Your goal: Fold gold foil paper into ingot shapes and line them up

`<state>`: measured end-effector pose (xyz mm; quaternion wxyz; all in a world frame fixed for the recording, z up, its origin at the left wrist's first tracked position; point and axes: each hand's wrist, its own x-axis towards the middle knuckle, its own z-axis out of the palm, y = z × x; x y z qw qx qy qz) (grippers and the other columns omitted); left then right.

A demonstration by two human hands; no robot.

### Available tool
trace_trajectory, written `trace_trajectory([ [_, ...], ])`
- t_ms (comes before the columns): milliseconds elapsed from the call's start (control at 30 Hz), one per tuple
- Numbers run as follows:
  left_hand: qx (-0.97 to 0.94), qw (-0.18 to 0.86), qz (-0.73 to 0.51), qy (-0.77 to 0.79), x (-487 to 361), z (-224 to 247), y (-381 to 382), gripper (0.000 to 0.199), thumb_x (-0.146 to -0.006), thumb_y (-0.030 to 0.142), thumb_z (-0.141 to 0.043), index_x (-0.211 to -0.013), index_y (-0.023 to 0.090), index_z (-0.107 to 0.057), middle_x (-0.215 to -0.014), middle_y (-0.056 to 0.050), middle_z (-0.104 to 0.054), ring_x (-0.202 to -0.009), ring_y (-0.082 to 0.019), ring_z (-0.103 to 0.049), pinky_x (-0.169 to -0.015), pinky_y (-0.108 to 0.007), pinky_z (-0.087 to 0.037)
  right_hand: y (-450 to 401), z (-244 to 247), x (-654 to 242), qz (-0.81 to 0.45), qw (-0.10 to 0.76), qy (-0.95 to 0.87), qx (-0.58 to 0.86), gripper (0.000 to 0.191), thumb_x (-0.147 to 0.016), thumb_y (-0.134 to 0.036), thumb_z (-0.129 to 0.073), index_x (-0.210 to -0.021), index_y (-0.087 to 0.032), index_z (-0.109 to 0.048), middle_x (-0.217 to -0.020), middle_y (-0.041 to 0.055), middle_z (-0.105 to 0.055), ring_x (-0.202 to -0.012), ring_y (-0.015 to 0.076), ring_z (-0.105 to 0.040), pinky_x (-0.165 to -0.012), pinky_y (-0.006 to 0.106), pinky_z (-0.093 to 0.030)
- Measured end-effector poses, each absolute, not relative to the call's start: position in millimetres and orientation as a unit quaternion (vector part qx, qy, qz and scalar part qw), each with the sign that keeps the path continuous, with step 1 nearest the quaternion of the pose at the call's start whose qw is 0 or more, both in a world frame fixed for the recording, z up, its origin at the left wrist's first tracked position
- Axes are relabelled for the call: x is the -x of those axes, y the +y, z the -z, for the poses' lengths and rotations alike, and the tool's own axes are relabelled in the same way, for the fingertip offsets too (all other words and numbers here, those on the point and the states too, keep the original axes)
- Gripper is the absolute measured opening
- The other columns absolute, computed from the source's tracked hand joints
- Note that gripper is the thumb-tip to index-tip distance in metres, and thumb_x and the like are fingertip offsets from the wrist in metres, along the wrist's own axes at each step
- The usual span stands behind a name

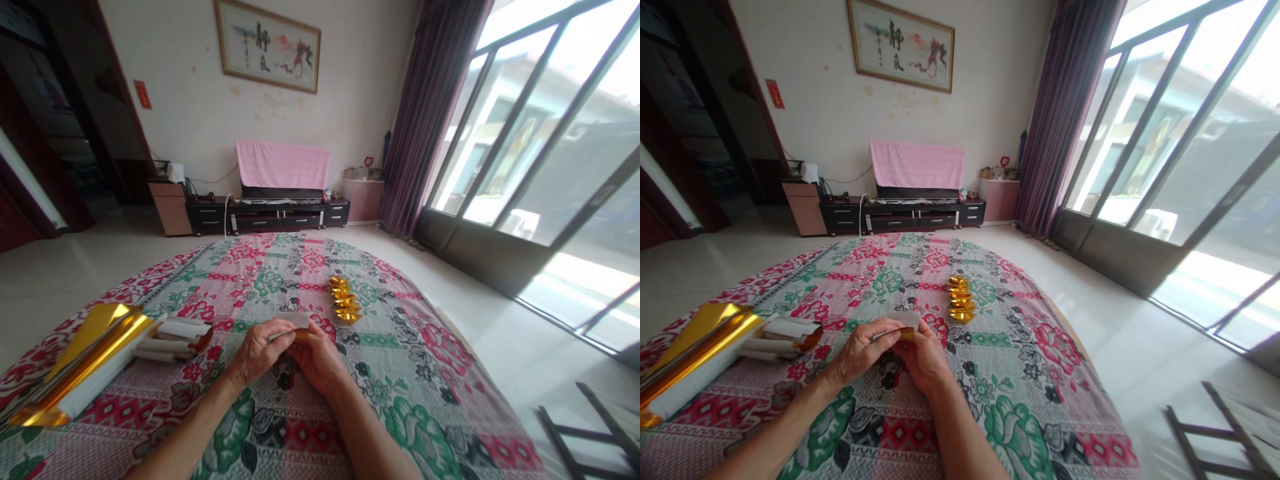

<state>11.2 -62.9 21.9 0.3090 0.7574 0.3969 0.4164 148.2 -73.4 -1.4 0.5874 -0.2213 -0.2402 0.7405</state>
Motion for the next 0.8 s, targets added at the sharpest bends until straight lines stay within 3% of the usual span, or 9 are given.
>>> trace_trajectory([
  [133, -0.721, 0.324, -0.444, 0.423, -16.4, -13.9, -59.6, 0.023, -0.079, 0.032, -0.052, -0.083, 0.015, -0.067, -0.083, -0.003, -0.068, -0.079, -0.016, -0.061, -0.073, -0.022, -0.048, -73.8, 0.3, -147.3, -0.740, 0.589, -0.240, 0.218, 0.030, -0.063, -0.007, -0.059, -0.091, -0.017, -0.061, -0.082, 0.0008, -0.066, -0.072, 0.0112, -0.059, -0.069, 0.025, -0.050],
  [367, -0.694, 0.367, -0.442, 0.434, -17.3, -13.8, -60.6, 0.026, -0.079, 0.034, -0.052, -0.086, 0.016, -0.069, -0.076, -0.001, -0.068, -0.073, -0.015, -0.059, -0.068, -0.022, -0.047, -71.8, 0.3, -146.8, -0.747, 0.576, -0.246, 0.225, 0.031, -0.063, -0.007, -0.055, -0.092, -0.017, -0.060, -0.085, 0.0020, -0.066, -0.075, 0.0125, -0.060, -0.072, 0.027, -0.049],
  [800, -0.623, 0.454, -0.465, 0.435, -14.1, -3.8, -52.8, 0.035, -0.075, 0.040, -0.057, -0.096, 0.015, -0.069, -0.081, -0.002, -0.070, -0.077, -0.019, -0.062, -0.070, -0.025, -0.050, -68.0, 3.4, -146.4, -0.744, 0.564, -0.269, 0.236, 0.031, -0.066, -0.012, -0.052, -0.096, -0.018, -0.059, -0.086, 0.0027, -0.066, -0.076, 0.0135, -0.061, -0.069, 0.027, -0.049],
])
